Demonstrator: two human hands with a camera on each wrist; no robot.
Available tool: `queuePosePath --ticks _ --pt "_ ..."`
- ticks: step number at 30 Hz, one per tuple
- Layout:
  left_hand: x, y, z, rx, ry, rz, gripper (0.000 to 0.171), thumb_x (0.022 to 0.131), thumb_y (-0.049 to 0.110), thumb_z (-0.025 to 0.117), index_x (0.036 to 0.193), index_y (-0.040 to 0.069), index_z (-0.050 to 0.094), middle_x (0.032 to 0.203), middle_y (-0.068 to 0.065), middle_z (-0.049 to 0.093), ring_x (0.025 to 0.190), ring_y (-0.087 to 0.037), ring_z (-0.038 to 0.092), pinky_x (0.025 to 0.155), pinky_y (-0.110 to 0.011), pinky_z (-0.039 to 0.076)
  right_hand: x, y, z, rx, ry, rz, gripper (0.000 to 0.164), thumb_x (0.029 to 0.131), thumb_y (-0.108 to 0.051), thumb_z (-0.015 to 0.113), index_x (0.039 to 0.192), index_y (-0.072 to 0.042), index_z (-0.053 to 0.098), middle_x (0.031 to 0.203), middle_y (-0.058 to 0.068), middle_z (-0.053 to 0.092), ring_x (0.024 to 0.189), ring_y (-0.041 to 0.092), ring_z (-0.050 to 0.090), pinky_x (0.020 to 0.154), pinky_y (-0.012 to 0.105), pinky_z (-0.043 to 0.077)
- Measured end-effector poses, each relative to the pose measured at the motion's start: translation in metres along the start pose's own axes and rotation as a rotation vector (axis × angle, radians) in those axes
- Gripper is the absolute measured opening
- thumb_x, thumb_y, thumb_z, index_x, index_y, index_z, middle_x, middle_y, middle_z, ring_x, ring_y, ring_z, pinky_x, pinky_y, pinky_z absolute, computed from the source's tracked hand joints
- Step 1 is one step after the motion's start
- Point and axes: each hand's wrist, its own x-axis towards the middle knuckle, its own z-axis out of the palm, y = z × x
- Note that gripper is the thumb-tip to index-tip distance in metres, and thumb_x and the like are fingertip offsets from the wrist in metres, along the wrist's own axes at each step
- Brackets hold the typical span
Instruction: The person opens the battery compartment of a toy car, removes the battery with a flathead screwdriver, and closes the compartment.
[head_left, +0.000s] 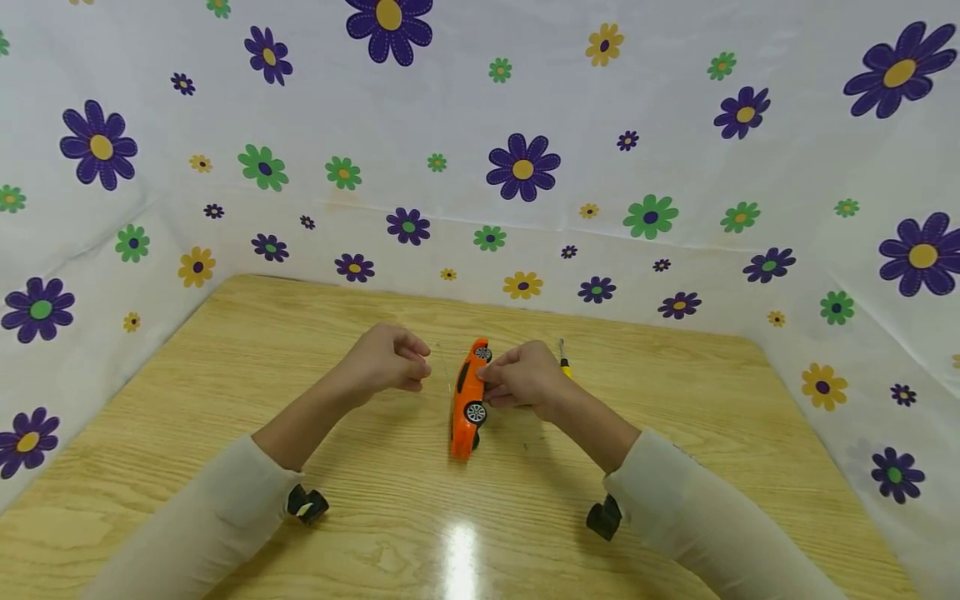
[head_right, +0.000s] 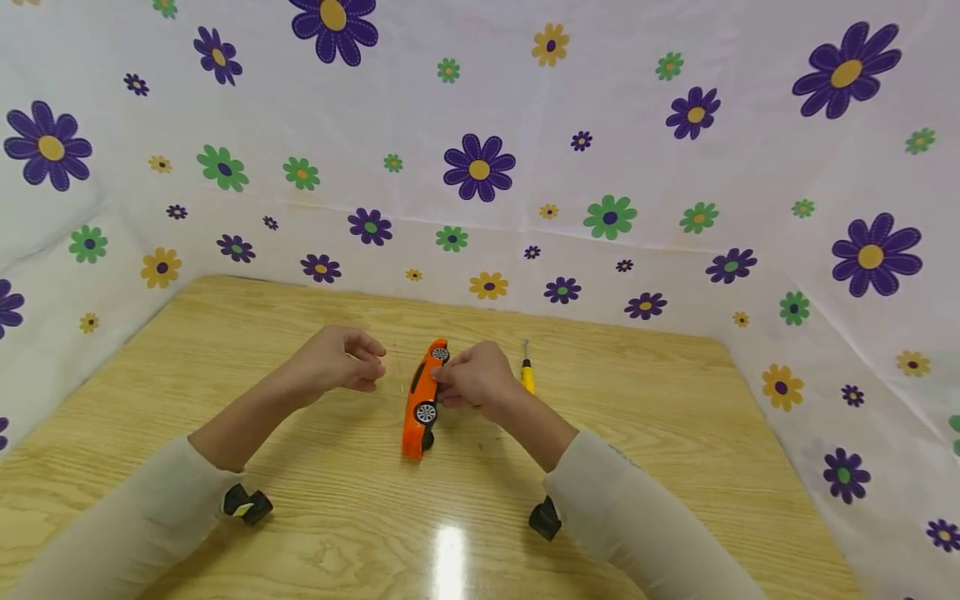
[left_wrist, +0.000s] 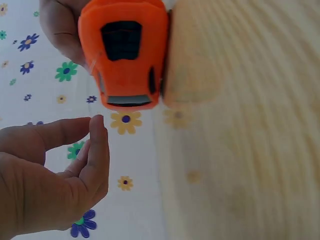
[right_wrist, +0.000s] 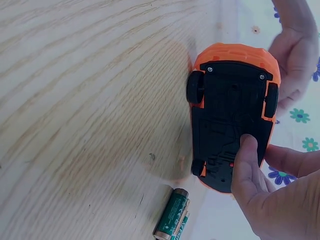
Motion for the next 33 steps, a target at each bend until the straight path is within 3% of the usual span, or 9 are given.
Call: queuePosePath --ticks 7,11,16,24,33 --pt "0.007 -0.015 0.009 -0.125 -0.149 -0.12 0.033 0.097 -0.001 0.066 0.126 -0.013 0.058 0.114 -0.023 0.063 0.083 -0.023 0.067 0.081 -0.036 0.064 -0.002 0.001 -0.005 0.011 0.005 0.007 0.015 0.096 -0.006 0.072 0.104 0.006 0.073 0.095 0.017 0.076 0.078 0.024 0.075 0.08 0.042 0.064" --pt "0.008 -0.019 0.017 -0.183 -0.193 -0.177 0.032 0.098 0.001 0.065 0.127 -0.012 0.059 0.11 -0.022 0.066 0.085 -0.023 0.07 0.081 -0.037 0.064 -0.004 0.002 -0.007 0.025 0.004 0.009 0.016 0.096 -0.006 0.072 0.106 0.006 0.073 0.095 0.017 0.076 0.079 0.024 0.075 0.08 0.041 0.064" --pt "0.008 -0.021 0.025 -0.253 -0.223 -0.216 0.033 0.099 0.001 0.063 0.128 -0.013 0.059 0.104 -0.024 0.068 0.087 -0.025 0.07 0.084 -0.038 0.064 -0.006 0.004 -0.01 0.023 0.002 0.006 0.017 0.098 -0.005 0.07 0.109 0.007 0.073 0.098 0.018 0.076 0.081 0.025 0.075 0.082 0.041 0.064" --pt "0.008 -0.024 0.036 -0.327 -0.266 -0.262 0.034 0.103 0.002 0.057 0.133 -0.013 0.058 0.114 -0.027 0.068 0.095 -0.029 0.071 0.089 -0.04 0.062 -0.007 0.011 -0.018 0.028 -0.007 0.003 0.02 0.099 -0.004 0.068 0.114 0.009 0.07 0.101 0.019 0.075 0.077 0.021 0.073 0.083 0.041 0.064" --pt "0.009 -0.023 0.039 -0.351 -0.268 -0.262 0.041 0.1 -0.002 0.062 0.139 -0.011 0.052 0.118 -0.029 0.066 0.098 -0.031 0.072 0.091 -0.044 0.061 -0.006 0.017 -0.026 0.079 -0.019 0.015 0.018 0.098 -0.001 0.067 0.112 0.01 0.07 0.091 0.015 0.074 0.072 0.018 0.071 0.075 0.036 0.065"
